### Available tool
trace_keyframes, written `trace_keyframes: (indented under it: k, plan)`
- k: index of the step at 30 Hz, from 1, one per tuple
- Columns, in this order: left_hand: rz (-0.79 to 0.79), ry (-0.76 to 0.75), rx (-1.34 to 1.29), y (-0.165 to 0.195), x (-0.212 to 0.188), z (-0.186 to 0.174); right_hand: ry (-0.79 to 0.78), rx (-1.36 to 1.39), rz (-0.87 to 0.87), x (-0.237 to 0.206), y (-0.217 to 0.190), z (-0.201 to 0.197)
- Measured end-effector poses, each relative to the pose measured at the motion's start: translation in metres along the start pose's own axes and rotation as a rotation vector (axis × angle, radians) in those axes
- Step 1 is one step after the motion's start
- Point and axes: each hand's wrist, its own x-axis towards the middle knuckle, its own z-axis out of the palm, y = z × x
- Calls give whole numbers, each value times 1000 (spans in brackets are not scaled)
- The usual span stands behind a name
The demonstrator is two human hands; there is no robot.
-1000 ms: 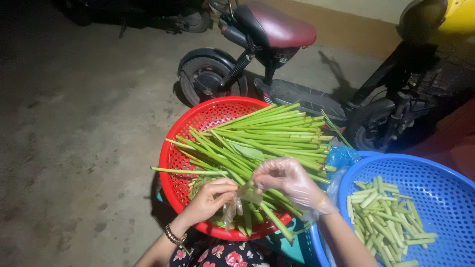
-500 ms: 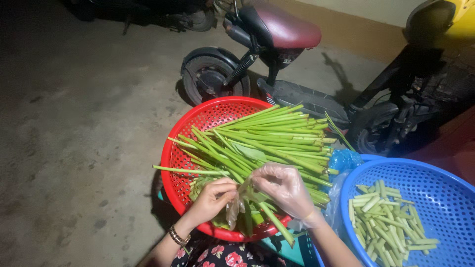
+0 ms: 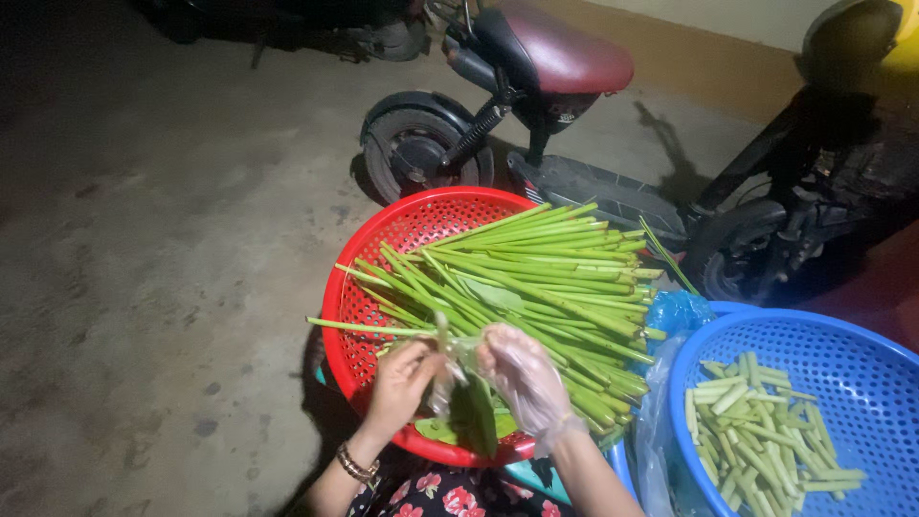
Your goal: The person strips the outer layers from long green stalks by hand and places the trimmed pieces into a blue basket. The person works over a red basket containing the unprocessed stalks and a plastic bag for waste.
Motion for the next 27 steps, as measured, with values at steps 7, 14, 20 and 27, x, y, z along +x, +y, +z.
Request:
trace_keyframes:
  k: [7,14,20,27]
  plan:
    - [59,202,123,-5,5,-32,62,-58,-10,-17,11,-29]
    - [3,463,-165,29,8,-114,322,177,-89,-28,-5,-131]
    - [258,597,-336,49,-8,-186,339,347,-361,-42,-44,-212]
    - [238,709,-431,43,-7,-190,77,455,-564,-42,-88,-247]
